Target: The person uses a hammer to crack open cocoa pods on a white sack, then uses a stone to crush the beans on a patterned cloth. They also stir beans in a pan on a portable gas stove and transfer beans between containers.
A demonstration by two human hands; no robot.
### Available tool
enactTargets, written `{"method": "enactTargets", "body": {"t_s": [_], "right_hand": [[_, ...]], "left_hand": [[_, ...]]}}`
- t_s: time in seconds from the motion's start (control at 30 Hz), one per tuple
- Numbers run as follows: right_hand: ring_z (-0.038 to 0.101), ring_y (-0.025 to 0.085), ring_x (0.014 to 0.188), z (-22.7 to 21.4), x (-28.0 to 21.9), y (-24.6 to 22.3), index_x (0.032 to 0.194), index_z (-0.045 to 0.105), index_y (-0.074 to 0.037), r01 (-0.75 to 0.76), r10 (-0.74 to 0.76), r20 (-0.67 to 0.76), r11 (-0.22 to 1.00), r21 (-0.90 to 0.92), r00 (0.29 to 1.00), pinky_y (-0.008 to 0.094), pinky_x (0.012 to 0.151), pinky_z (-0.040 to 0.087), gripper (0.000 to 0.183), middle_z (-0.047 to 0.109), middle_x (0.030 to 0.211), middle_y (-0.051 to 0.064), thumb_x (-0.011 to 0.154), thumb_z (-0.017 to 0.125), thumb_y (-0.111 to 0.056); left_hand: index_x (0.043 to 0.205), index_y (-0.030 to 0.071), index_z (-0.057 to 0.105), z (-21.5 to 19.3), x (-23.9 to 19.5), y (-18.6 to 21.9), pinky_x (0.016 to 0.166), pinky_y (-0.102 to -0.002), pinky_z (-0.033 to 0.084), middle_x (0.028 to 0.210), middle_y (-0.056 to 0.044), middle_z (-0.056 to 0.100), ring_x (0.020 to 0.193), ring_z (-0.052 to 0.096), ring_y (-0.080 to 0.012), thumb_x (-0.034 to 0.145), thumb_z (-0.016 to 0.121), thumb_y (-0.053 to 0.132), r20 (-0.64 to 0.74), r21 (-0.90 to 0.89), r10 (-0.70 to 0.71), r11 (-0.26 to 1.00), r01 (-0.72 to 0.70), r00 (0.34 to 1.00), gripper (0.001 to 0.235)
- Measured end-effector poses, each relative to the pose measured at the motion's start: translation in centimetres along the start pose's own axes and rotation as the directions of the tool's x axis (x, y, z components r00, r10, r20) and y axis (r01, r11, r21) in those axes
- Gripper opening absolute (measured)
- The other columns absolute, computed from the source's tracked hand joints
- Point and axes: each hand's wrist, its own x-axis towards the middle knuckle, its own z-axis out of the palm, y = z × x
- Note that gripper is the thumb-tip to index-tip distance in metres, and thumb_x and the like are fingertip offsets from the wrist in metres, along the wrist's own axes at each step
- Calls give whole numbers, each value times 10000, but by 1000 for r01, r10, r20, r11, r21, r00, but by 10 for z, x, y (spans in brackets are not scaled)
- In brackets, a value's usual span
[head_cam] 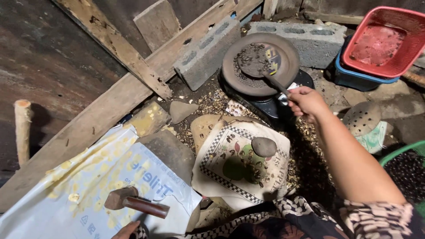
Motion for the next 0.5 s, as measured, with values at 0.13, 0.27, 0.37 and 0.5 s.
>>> {"method": "enactTargets", "body": {"t_s": [0.13, 0.27, 0.37, 0.5], "right_hand": [[323, 102, 395, 3, -6, 6, 1087, 516, -124, -4, 4, -26, 1000, -15, 1000, 247, 326, 183, 162, 496, 640, 92, 969, 580, -33], [370, 132, 379, 12, -39, -14, 1102, 554, -128, 12, -19, -47, 989, -146, 999, 274, 291, 173, 119, 549, 662, 73, 991, 585, -98], [371, 135, 383, 17, -29, -5, 1122, 570, -130, 24, -34, -61, 988, -154, 998, 284, 291, 184, 134, 545, 654, 71, 992, 593, -108], [319, 112, 372, 5, -3, 20, 1117, 568, -121, 78, -79, -5, 997, -24, 997, 261, 306, 165, 133, 519, 629, 106, 996, 588, -68]], "left_hand": [[1609, 375, 308, 13, 12, -16, 1334, -297, 159, 1701, 110, 271, 1590, 263, -80, 851, 771, 704, -20, 56, 36, 998, -34, 999, 947], [1615, 420, 290, 7, -14, 2, 1343, -326, 150, 1723, 120, 184, 1609, 191, -84, 876, 828, 612, -5, -16, -46, 999, 46, 999, 935], [1580, 390, 376, 2, -53, 24, 1330, -303, 178, 1684, 121, 312, 1582, 277, -64, 865, 776, 566, -151, -67, 55, 996, -66, 987, 838], [1606, 429, 306, -21, -80, 73, 1344, -316, 190, 1705, 133, 250, 1597, 249, -63, 864, 814, 624, -42, -33, -58, 998, 57, 997, 920]]}}
